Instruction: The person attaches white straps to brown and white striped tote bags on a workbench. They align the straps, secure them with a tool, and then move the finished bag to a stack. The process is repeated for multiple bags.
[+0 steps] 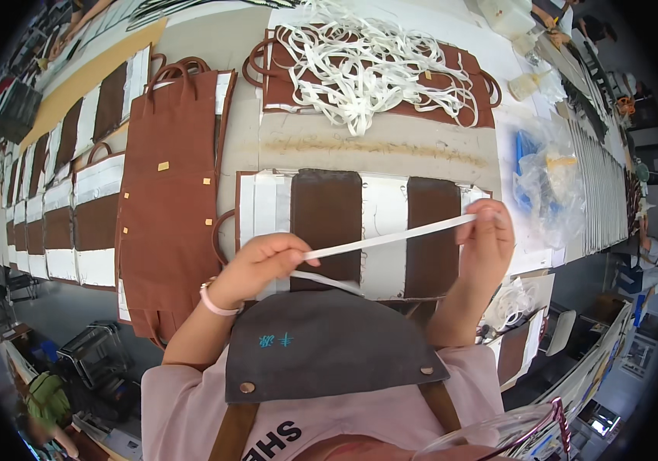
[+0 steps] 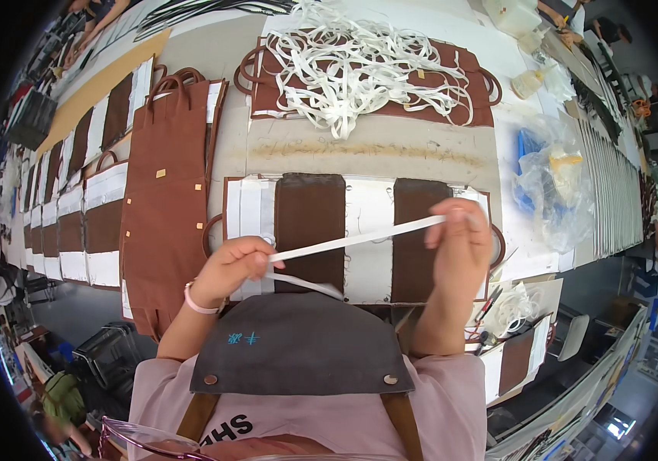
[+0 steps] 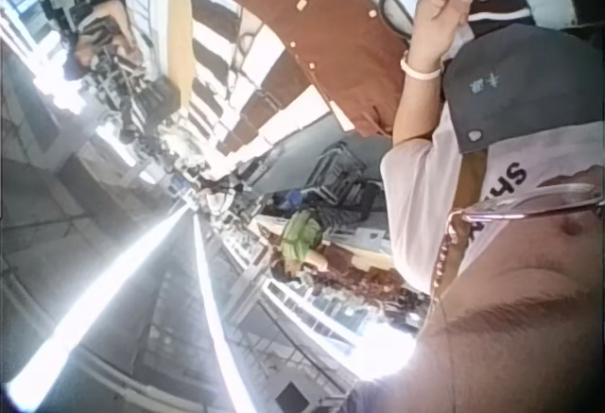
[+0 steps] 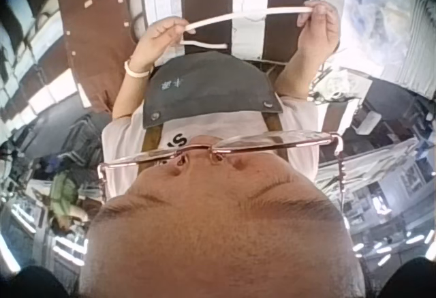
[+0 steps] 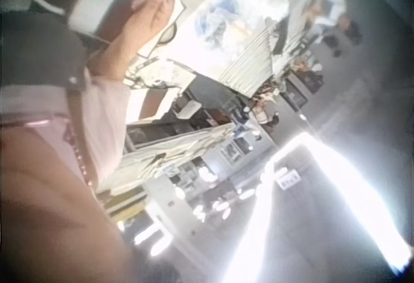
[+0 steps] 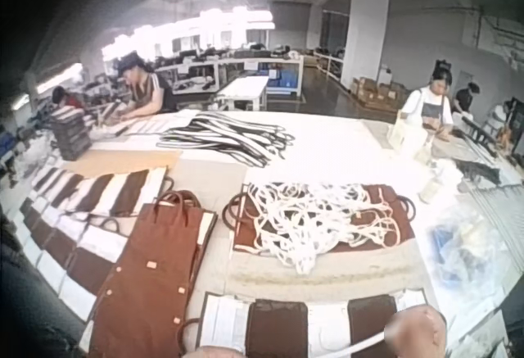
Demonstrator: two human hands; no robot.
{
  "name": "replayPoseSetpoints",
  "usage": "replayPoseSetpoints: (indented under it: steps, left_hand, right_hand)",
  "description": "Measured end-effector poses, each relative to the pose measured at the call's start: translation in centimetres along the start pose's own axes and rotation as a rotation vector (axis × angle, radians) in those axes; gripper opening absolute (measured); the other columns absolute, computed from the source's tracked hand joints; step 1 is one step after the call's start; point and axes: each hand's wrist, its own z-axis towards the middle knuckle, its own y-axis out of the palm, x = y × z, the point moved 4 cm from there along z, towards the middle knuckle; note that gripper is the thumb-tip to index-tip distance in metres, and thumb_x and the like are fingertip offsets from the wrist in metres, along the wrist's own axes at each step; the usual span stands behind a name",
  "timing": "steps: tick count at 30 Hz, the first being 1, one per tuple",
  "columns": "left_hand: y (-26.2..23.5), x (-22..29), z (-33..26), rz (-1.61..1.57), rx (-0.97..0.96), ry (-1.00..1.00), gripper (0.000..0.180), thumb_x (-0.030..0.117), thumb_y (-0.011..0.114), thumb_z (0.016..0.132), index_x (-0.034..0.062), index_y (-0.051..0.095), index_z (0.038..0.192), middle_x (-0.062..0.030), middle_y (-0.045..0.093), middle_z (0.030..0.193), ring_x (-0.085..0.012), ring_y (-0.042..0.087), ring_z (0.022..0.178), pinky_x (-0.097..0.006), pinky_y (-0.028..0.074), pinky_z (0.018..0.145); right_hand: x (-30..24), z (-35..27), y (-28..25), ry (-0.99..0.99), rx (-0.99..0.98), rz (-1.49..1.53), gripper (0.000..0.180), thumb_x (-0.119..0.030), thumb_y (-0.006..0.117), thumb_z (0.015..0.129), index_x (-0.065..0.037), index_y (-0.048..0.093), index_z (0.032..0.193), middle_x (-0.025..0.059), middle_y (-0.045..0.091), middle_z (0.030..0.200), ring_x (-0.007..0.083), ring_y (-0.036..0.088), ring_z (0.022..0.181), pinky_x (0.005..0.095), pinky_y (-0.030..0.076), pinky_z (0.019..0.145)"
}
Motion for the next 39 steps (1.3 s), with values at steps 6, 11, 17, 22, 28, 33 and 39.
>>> replayPoseSetpoints:
  steps: [6,11,17,22,28,33,39]
  left_hand:
    - [-5.0,-0.7,-0.1,0.346,0.222,-0.072,0.014,0.013,0.063,0.099,0.0007,0.069,0.097,0.0020,0.059,0.077,-0.0063,0.049,0.071,-0.024,0.041,0.065]
    - [-5.0,-1.3,2.6,0.904,0.305,0.157,0.011,0.014,0.066,0.094,0.0037,0.070,0.095,-0.0076,0.064,0.080,-0.0225,0.062,0.075,-0.035,0.049,0.067]
    - [-4.6,-1.2,4.0,0.988,0.297,0.159,0.011,0.015,0.067,0.092,0.0045,0.071,0.095,-0.0116,0.068,0.088,-0.0319,0.066,0.083,-0.040,0.052,0.072]
    - [-6.1,-0.1,3.9,1.009,0.376,0.126,0.009,0.011,0.067,0.091,0.0035,0.070,0.094,-0.0128,0.069,0.089,-0.0319,0.066,0.083,-0.041,0.052,0.072]
    - [-8.9,1.2,3.4,0.999,0.511,0.126,0.011,0.006,0.071,0.086,0.0033,0.070,0.096,-0.0104,0.065,0.084,-0.0283,0.061,0.072,-0.038,0.051,0.067]
    - [-10.2,2.2,5.1,1.281,0.542,0.277,0.025,0.004,0.072,0.082,0.0039,0.066,0.106,-0.0114,0.064,0.096,-0.0295,0.061,0.085,-0.040,0.051,0.075]
    - [-10.9,0.6,7.1,1.332,0.422,0.263,0.024,0.004,0.072,0.082,0.0026,0.064,0.104,-0.0127,0.064,0.099,-0.0325,0.064,0.091,-0.041,0.053,0.078]
  right_hand:
    - [5.3,2.2,-9.9,0.022,0.357,-0.328,0.024,-0.021,0.054,0.105,-0.001,0.063,0.097,0.0013,0.055,0.067,0.0068,0.047,0.057,0.0215,0.038,0.054]
    - [8.4,3.4,-14.8,-0.141,0.494,-1.434,0.034,-0.016,0.065,0.095,0.002,0.058,0.124,0.0185,0.062,0.110,0.0287,0.060,0.093,0.0396,0.048,0.084]
    - [8.1,2.2,2.8,-0.393,-0.126,-1.079,0.031,-0.006,0.067,0.089,-0.002,0.062,0.120,0.0190,0.062,0.123,0.0376,0.058,0.116,0.0438,0.045,0.101]
    - [12.0,-1.7,16.7,-0.331,-0.768,-0.687,0.030,-0.015,0.068,0.088,-0.001,0.060,0.114,0.0180,0.064,0.109,0.0371,0.060,0.108,0.0485,0.046,0.094]
    - [14.1,0.7,19.1,-0.123,-0.867,-0.655,0.007,-0.011,0.062,0.092,-0.004,0.062,0.093,0.0121,0.065,0.089,0.0354,0.064,0.084,0.0461,0.050,0.072]
    - [15.4,1.1,19.9,-0.452,-0.813,-0.700,0.008,-0.004,0.060,0.085,-0.003,0.062,0.093,0.0124,0.067,0.106,0.0338,0.063,0.088,0.0439,0.051,0.076]
    - [16.7,-0.7,19.5,-0.704,-0.831,-0.789,0.015,-0.008,0.062,0.075,-0.004,0.062,0.090,0.0105,0.064,0.117,0.0260,0.057,0.097,0.0392,0.049,0.084]
